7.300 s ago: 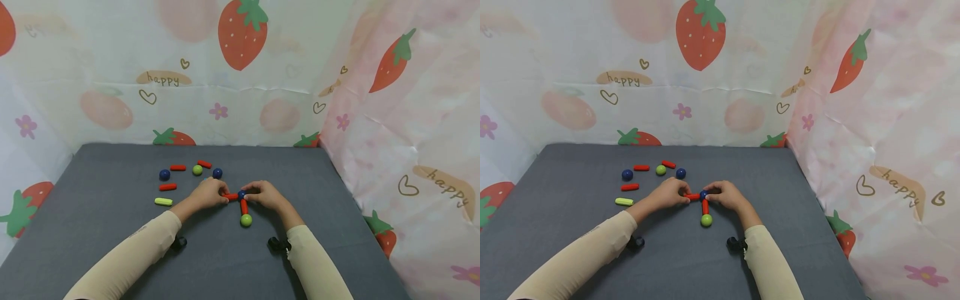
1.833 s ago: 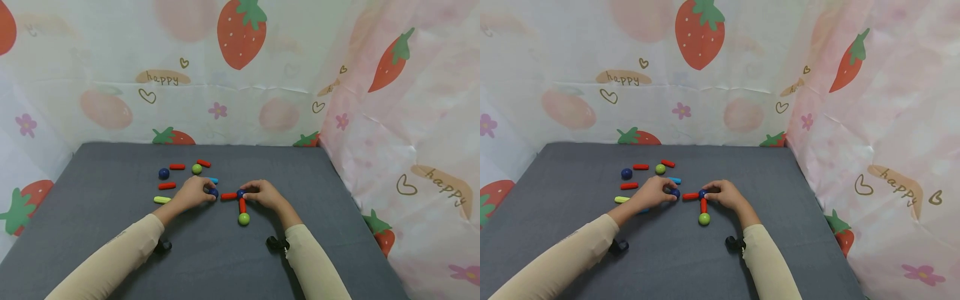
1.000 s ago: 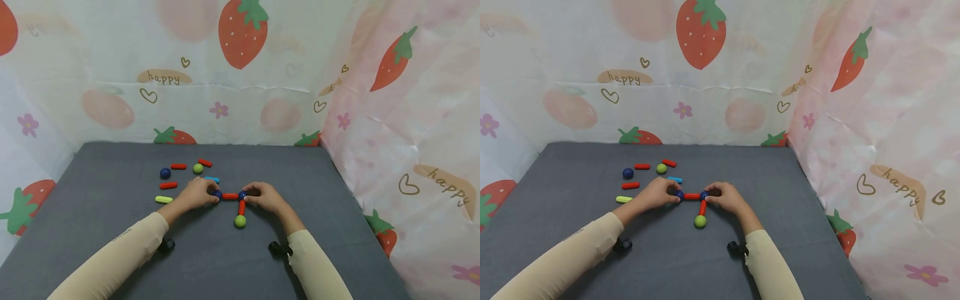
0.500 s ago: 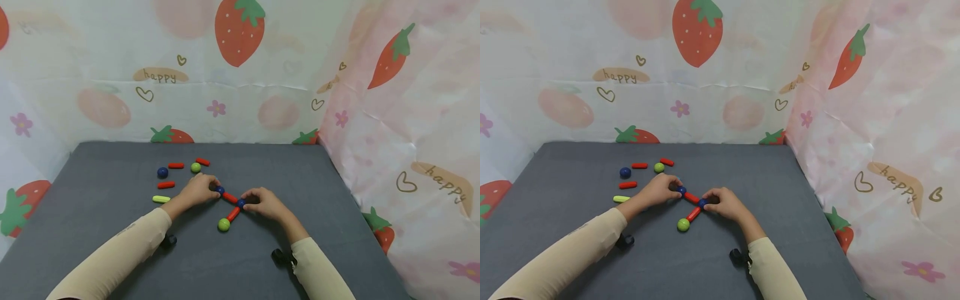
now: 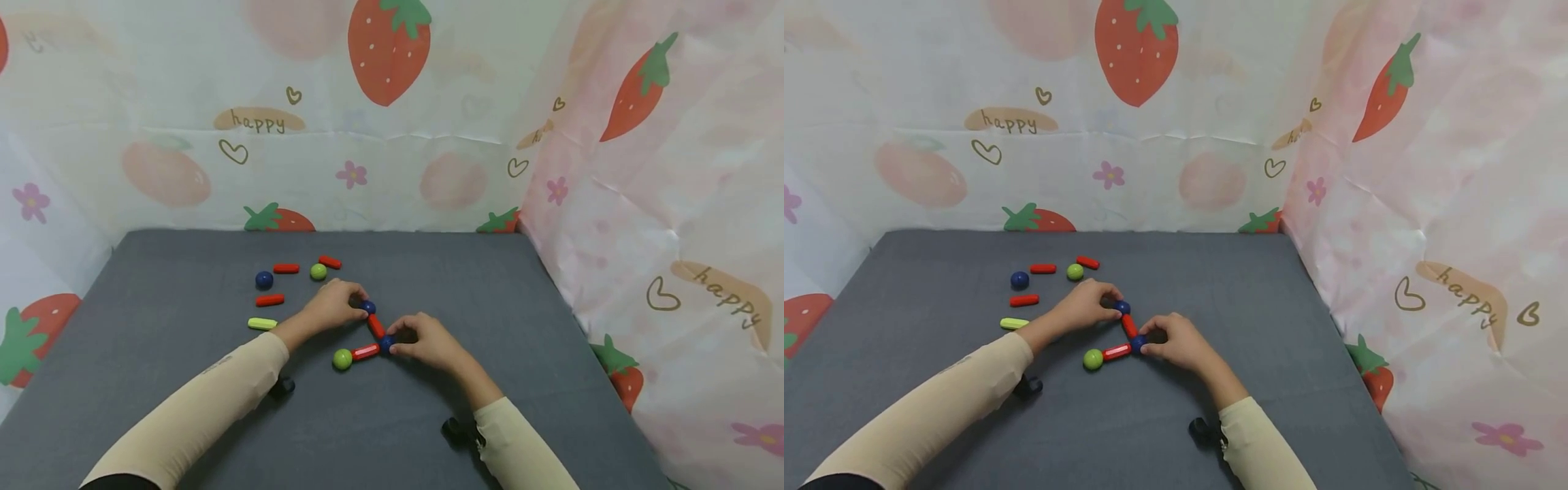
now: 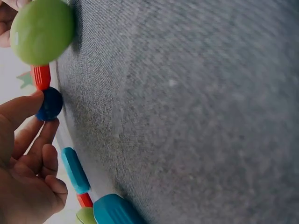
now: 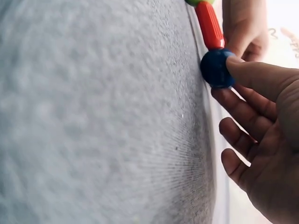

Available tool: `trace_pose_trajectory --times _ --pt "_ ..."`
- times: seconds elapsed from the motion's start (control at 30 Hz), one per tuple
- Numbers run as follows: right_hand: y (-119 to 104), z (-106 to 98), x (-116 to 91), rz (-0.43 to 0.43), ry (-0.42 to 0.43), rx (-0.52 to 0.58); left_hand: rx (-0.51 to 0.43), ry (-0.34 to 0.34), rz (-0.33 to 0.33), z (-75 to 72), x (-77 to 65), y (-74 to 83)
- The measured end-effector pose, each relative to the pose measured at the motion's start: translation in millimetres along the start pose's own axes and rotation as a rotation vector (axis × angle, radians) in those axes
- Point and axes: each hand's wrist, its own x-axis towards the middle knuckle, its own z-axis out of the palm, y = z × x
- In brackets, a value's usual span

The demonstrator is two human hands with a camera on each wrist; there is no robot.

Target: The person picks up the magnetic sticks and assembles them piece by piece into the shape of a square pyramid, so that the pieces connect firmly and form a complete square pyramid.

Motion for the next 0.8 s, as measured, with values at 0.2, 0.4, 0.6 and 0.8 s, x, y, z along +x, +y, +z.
trace_pose_trajectory --times 0.2,0.4,0.6,0.8 --pt "-5 5 -3 -0.001 0.012 -0.023 -0.027 -0.023 0.058 2.5 3.4 1.8" --pt "-8 9 -5 -0.015 0.021 -0.036 -0.046 -0.034 0.085 4.3 3.0 4.5" --pt "-7 1 1 -0.005 0.002 -0.004 -0.062 -0.028 0.082 5.4 1.0 5.6" --pt "-4 -15 20 0.019 0.074 0.020 -0.045 -0.005 0.054 6.2 0.2 5.9"
